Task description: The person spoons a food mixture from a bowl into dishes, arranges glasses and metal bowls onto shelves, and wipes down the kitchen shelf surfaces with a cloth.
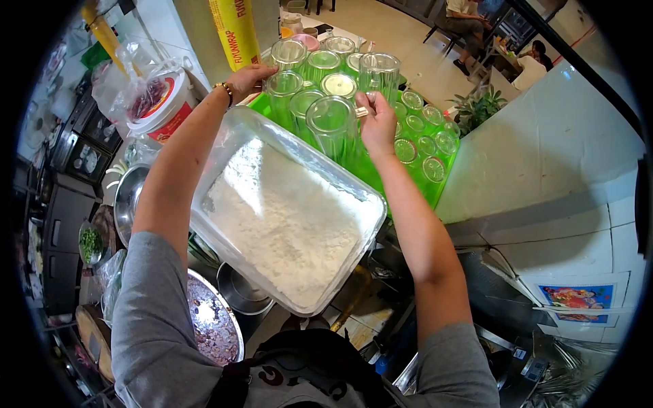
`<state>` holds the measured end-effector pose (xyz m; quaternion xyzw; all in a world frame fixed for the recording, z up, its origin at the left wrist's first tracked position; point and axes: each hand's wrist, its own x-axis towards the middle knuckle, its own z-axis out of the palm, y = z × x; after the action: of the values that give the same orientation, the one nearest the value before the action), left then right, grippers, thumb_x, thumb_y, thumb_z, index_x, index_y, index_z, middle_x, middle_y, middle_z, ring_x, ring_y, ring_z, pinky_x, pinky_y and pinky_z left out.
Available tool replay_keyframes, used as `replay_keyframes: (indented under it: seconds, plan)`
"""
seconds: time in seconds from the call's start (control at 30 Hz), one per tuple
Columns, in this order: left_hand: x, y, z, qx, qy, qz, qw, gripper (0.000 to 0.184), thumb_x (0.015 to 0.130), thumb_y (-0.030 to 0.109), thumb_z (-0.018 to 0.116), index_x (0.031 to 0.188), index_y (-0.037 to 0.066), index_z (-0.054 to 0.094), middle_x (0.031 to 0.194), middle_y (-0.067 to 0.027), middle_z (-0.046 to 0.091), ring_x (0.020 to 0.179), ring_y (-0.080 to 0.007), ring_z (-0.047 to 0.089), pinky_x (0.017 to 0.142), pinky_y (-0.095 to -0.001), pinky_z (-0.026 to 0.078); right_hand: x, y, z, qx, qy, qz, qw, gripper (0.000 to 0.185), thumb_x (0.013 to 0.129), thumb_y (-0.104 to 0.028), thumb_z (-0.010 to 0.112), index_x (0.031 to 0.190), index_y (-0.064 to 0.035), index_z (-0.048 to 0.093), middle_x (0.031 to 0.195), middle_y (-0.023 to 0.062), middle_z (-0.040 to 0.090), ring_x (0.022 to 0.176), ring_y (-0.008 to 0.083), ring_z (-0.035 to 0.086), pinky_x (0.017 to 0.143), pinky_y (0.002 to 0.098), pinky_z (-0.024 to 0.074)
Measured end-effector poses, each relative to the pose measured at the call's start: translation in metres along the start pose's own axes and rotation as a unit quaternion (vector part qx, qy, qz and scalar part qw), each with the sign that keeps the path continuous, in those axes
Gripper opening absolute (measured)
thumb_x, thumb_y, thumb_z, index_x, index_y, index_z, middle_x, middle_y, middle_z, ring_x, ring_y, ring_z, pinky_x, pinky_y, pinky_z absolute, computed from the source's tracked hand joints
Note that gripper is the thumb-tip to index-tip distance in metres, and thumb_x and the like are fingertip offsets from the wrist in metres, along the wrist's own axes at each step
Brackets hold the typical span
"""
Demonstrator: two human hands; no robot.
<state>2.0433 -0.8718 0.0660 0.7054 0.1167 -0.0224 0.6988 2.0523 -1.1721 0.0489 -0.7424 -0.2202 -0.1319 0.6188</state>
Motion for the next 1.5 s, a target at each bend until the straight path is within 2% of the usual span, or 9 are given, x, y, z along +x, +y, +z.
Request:
replay_keyframes:
  seconds: [0.07,0.33,0.63,0.73,0.83,0.93,1.0,1.2,1.5]
  plan:
    - [0.013,-0.009,-0.016,0.034,-0.040,0.005,0.999,0.027,0.085,0.031,0.058,0.100,0.008,0.059,0.090,0.0005,0.061,0.084,-0.0102,0.056,0.078,-0.0263,0.045,0.001,-0.003,0.001,-0.022,0.002,-0.015,1.000,0.022,0.084,-0.021,0.061,0.078,-0.0018,0.053,0.058,-0.0007,0.053,0.054,0.0072,0.045,0.050,0.0234,0.0372]
    - [0.001,0.000,-0.012,0.053,0.010,0.036,0.998,0.016,0.085,0.029,0.058,0.084,0.013,0.055,0.078,0.0035,0.051,0.075,-0.0081,0.050,0.073,-0.0281,0.044,0.010,0.004,-0.020,0.158,-0.047,-0.003,0.986,0.018,0.084,-0.018,0.062,0.080,-0.0033,0.053,0.070,-0.0006,0.057,0.062,0.0066,0.048,0.056,0.0208,0.0390]
    - [-0.002,0.007,0.009,0.231,0.074,0.023,0.970,0.027,0.081,0.037,0.061,0.090,0.012,0.058,0.085,0.0015,0.056,0.081,-0.0116,0.054,0.070,-0.0267,0.044,0.009,-0.011,-0.017,0.054,-0.085,0.016,0.995,0.015,0.085,-0.017,0.061,0.081,-0.0037,0.056,0.070,-0.0023,0.053,0.065,0.0047,0.046,0.058,0.0194,0.0374]
    - [-0.002,0.002,0.011,0.277,0.132,0.068,0.949,0.031,0.082,0.036,0.061,0.094,0.007,0.059,0.087,-0.0022,0.059,0.078,-0.0138,0.056,0.068,-0.0281,0.046,0.010,-0.013,-0.017,0.024,-0.080,0.016,0.996,0.020,0.082,-0.021,0.064,0.081,-0.0022,0.056,0.071,0.0012,0.058,0.065,0.0072,0.050,0.060,0.0223,0.0406]
    - [-0.015,0.012,0.019,0.355,0.299,0.324,0.824,0.045,0.076,0.039,0.066,0.094,-0.001,0.059,0.086,-0.0143,0.062,0.082,-0.0252,0.060,0.067,-0.0333,0.049,0.016,-0.006,-0.015,0.005,-0.055,0.020,0.998,0.026,0.079,-0.025,0.067,0.082,-0.0010,0.057,0.071,0.0046,0.061,0.065,0.0100,0.054,0.061,0.0252,0.0432]
    - [-0.073,0.035,0.076,0.337,0.181,0.480,0.790,0.047,0.074,0.037,0.069,0.100,0.000,0.056,0.097,-0.0148,0.059,0.085,-0.0259,0.059,0.068,-0.0340,0.049,0.014,-0.009,-0.014,0.009,-0.037,0.035,0.999,0.027,0.077,-0.025,0.069,0.080,-0.0012,0.056,0.071,0.0054,0.061,0.065,0.0108,0.054,0.060,0.0261,0.0442]
    - [-0.123,0.048,0.120,0.347,0.018,0.415,0.841,0.057,0.071,0.036,0.071,0.113,0.005,0.050,0.105,-0.0158,0.054,0.089,-0.0302,0.057,0.073,-0.0367,0.048,0.018,-0.005,-0.013,0.010,-0.066,0.012,0.998,0.026,0.075,-0.021,0.071,0.082,-0.0020,0.055,0.070,0.0036,0.059,0.064,0.0110,0.054,0.060,0.0262,0.0441]
    - [-0.125,0.029,0.153,0.450,-0.047,0.390,0.802,0.073,0.066,0.029,0.073,0.129,0.014,0.039,0.102,-0.0193,0.052,0.099,-0.0354,0.051,0.083,-0.0409,0.043,0.033,-0.004,-0.027,0.067,-0.233,0.024,0.970,0.030,0.072,0.004,0.061,0.099,-0.0009,0.050,0.088,0.0033,0.056,0.077,0.0079,0.054,0.066,0.0209,0.0459]
    - [-0.135,0.053,0.162,0.519,-0.050,0.341,0.782,0.071,0.064,0.020,0.073,0.127,0.012,0.041,0.104,-0.0169,0.052,0.098,-0.0323,0.051,0.086,-0.0377,0.042,0.048,-0.031,-0.061,0.178,-0.422,0.160,0.875,0.043,0.074,-0.004,0.059,0.115,0.0007,0.048,0.108,0.0087,0.054,0.096,0.0161,0.053,0.086,0.0283,0.0422]
